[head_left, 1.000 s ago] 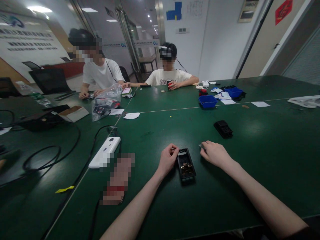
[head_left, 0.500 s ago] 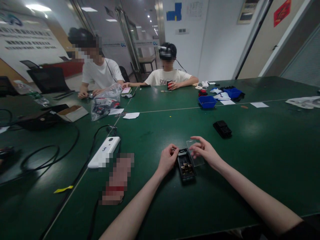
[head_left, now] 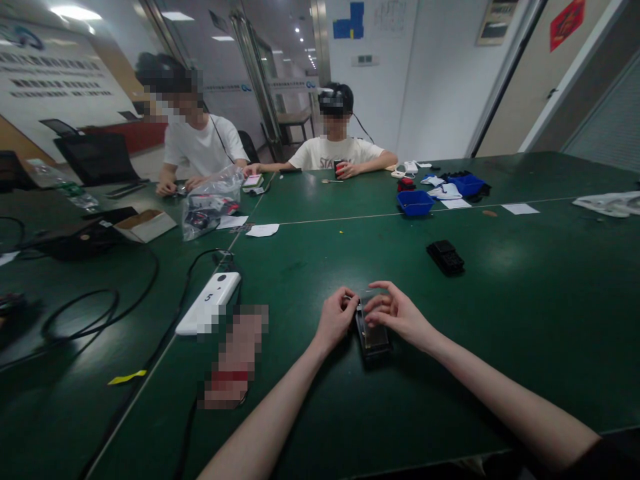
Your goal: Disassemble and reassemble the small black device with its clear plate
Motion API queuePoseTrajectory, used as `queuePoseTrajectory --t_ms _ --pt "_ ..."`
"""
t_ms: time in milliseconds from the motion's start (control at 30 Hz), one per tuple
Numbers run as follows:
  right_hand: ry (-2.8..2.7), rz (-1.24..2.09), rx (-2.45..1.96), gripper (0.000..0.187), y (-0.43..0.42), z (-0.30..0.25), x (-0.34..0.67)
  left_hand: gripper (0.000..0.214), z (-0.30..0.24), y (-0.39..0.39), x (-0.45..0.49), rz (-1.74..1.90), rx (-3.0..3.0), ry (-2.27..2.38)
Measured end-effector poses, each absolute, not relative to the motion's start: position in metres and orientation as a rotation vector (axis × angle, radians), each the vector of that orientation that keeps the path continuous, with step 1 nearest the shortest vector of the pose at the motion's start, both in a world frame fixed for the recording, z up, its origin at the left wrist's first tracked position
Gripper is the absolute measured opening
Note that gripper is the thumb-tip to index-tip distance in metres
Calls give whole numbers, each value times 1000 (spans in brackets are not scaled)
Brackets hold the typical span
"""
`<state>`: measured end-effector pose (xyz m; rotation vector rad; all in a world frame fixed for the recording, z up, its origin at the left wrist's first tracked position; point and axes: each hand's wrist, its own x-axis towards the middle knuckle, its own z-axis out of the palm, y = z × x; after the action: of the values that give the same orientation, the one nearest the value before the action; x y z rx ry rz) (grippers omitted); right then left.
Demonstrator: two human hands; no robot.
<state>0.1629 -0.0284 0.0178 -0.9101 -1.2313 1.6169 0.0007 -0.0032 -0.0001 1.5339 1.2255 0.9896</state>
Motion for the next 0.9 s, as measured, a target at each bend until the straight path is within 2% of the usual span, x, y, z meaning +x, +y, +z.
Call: queuePoseTrajectory --t_ms 900 --pt "-1305 1613 -939 50 -30 19 165 20 -1 -3 0 980 1581 1222"
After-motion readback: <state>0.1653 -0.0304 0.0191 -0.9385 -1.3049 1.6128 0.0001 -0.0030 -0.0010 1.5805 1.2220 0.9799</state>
